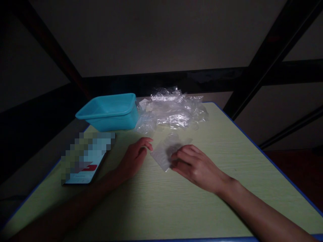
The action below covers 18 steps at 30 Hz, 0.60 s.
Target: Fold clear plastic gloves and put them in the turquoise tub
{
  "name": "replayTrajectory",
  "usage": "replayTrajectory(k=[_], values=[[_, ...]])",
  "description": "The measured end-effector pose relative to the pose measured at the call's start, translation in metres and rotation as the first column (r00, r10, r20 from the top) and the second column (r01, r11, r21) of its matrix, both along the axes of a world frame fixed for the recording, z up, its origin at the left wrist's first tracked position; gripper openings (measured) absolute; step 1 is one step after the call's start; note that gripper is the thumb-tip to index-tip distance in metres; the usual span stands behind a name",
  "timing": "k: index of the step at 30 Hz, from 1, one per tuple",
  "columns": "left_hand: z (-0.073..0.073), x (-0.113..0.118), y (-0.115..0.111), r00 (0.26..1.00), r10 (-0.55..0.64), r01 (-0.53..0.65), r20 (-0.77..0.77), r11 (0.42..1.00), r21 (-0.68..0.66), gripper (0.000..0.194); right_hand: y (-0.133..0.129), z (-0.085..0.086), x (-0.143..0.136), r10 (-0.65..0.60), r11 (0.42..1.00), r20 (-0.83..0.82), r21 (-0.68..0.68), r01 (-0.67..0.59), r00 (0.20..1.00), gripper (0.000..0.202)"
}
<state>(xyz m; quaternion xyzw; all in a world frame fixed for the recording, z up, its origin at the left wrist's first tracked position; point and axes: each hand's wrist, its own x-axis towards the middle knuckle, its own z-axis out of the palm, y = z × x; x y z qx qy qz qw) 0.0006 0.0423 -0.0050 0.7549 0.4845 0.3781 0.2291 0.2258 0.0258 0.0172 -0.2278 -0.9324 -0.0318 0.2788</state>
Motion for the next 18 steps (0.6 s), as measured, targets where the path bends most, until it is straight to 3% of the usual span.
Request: replayTrajectory(k=[8,14,18], values=[[0.0053,0.0011,-0.0038,0.997,-0.045,0.044,0.059,0.999,0.008,0.031,-0.0048,-0.0026,-0.0064,0.082,0.995,0.134,0.052,-0.090,0.988,0.025],[0.0058,0.0019,-0.0076,0.937,-0.347,0.349,-0.047,0.935,0.067,0.029,-0.0052,-0.0039,-0.0083,0.095,0.991,0.158,0.080,-0.109,0.983,0.027],[0.0062,0.0032,-0.0088,0.912,-0.403,0.408,-0.078,0.912,0.053,0.032,-0.0056,-0.0046,-0.0080,0.100,0.989,0.187,0.086,-0.118,0.977,0.030]])
